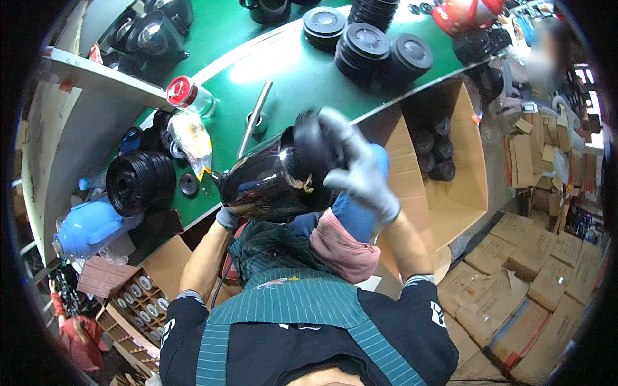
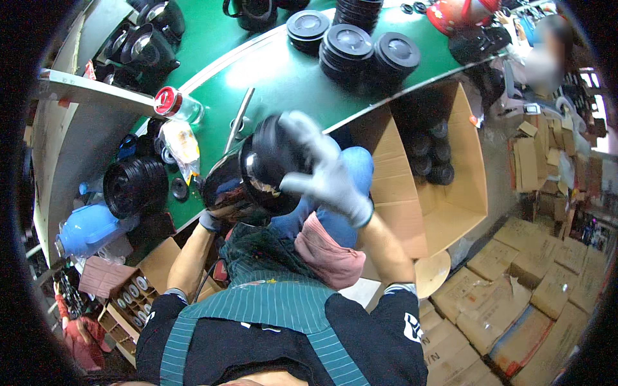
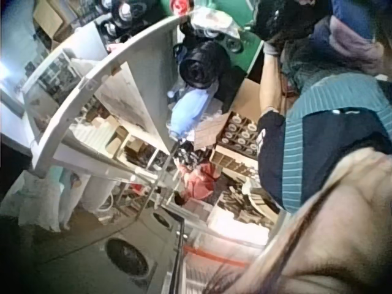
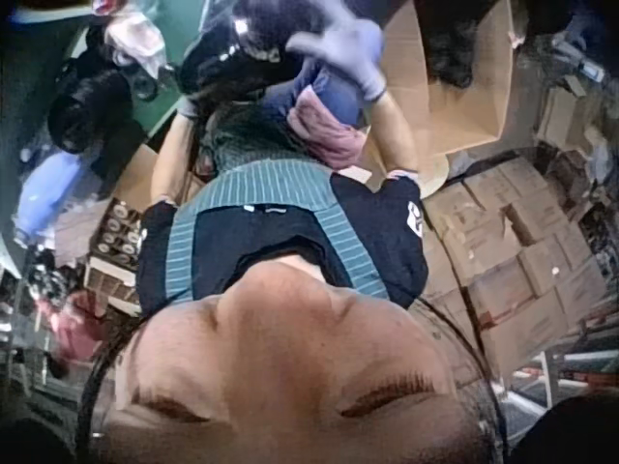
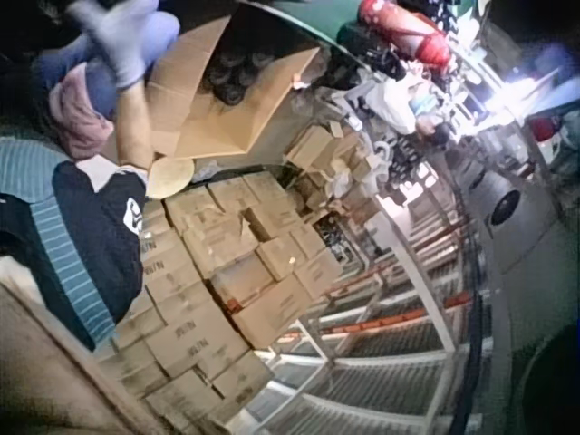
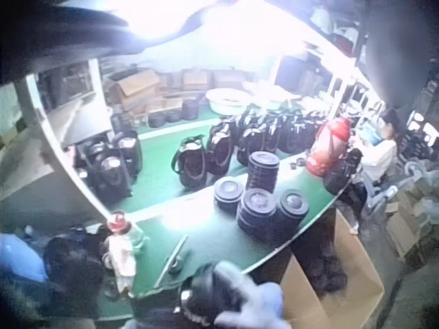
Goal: The person sits on the floor at a green table and repeatedly picks up black kettle bodies and lids. They insert a metal rod into the kettle body, then place the lid on top, and set the assembled unit aside. The process is repeated for multiple units.
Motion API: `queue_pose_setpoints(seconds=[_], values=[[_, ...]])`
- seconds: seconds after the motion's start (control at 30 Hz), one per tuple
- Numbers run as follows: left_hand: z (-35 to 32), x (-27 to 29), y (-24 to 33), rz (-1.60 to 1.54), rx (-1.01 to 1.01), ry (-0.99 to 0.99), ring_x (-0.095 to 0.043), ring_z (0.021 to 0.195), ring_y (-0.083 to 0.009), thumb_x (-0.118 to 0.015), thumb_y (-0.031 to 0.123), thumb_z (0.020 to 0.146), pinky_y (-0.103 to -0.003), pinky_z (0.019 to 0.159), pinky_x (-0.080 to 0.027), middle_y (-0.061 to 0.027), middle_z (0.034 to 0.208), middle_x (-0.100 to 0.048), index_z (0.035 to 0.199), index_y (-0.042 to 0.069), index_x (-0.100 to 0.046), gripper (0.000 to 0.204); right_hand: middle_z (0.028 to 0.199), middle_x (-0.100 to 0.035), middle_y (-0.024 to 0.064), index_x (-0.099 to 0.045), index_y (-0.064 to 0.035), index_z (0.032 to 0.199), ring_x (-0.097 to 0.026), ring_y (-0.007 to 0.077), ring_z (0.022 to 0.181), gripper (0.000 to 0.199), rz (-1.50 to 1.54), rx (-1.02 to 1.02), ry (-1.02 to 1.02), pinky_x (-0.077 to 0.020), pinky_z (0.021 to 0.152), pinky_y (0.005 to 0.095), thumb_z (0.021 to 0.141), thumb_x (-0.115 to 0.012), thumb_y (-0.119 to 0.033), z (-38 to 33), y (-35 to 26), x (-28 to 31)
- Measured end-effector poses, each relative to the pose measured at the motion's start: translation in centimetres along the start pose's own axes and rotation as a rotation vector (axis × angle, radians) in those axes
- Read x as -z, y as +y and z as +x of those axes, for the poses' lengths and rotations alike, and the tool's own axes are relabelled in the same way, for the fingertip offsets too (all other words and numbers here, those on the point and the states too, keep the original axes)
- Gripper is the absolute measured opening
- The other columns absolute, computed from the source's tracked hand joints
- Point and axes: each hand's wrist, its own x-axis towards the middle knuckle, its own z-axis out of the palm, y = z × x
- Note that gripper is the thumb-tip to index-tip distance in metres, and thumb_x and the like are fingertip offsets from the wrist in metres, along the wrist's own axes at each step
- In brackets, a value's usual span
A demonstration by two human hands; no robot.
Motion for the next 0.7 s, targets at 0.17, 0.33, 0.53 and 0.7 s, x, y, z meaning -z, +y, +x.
queue_pose_setpoints(seconds=[0.17,0.33,0.53,0.7], values=[[-1.0,0.3,0.8,0.078,0.04,-0.061,-0.063,0.136,-0.0271,-0.064,0.014,0.107,-0.044,0.12,-0.049,-0.0131,0.153,-0.064,0.153,0.004,-0.058,0.047,0.173,-0.034,0.0234,-0.05,-0.009,0.164,-0.033,0.0402,0.161,0.108,-0.163,0.145,0.067,-0.0248,0.132,0.0469,0.068,-0.094,-0.032,-6.3,0.8,-2.2],[-1.1,0.7,2.2,0.458,0.087,-0.275,-0.059,0.141,-0.0349,-0.039,0.055,0.116,-0.052,0.121,-0.048,-0.0195,0.159,-0.057,0.159,0.004,-0.05,0.068,0.174,-0.032,0.0243,-0.05,-0.0098,0.165,-0.032,0.0417,0.16,0.108,-0.12,0.352,0.081,-0.0247,0.131,0.0504,0.073,-0.095,-0.046,-9.4,1.8,-2.7],[-2.8,-1.1,3.9,0.768,0.084,-0.197,-0.065,0.131,-0.0276,-0.063,0.02,0.109,-0.044,0.111,-0.057,-0.0132,0.15,-0.064,0.155,0.005,-0.055,0.049,0.173,-0.032,0.0246,-0.046,-0.0086,0.167,-0.033,0.0409,0.16,0.114,-0.096,0.406,0.233,-0.0253,0.13,0.0499,0.078,-0.089,-0.066,-11.4,2.1,-4.5],[-3.2,-2.4,2.7,1.006,-0.085,0.035,-0.067,0.127,-0.0316,-0.043,0.046,0.118,-0.046,0.114,-0.053,-0.0161,0.148,-0.066,0.152,0.001,-0.058,0.058,0.176,-0.028,0.0233,-0.044,-0.007,0.168,-0.029,0.0412,0.162,0.112,-0.024,0.299,0.244,-0.0213,0.132,0.049,0.085,-0.078,-0.075,-12.3,0.9,-4.7]])
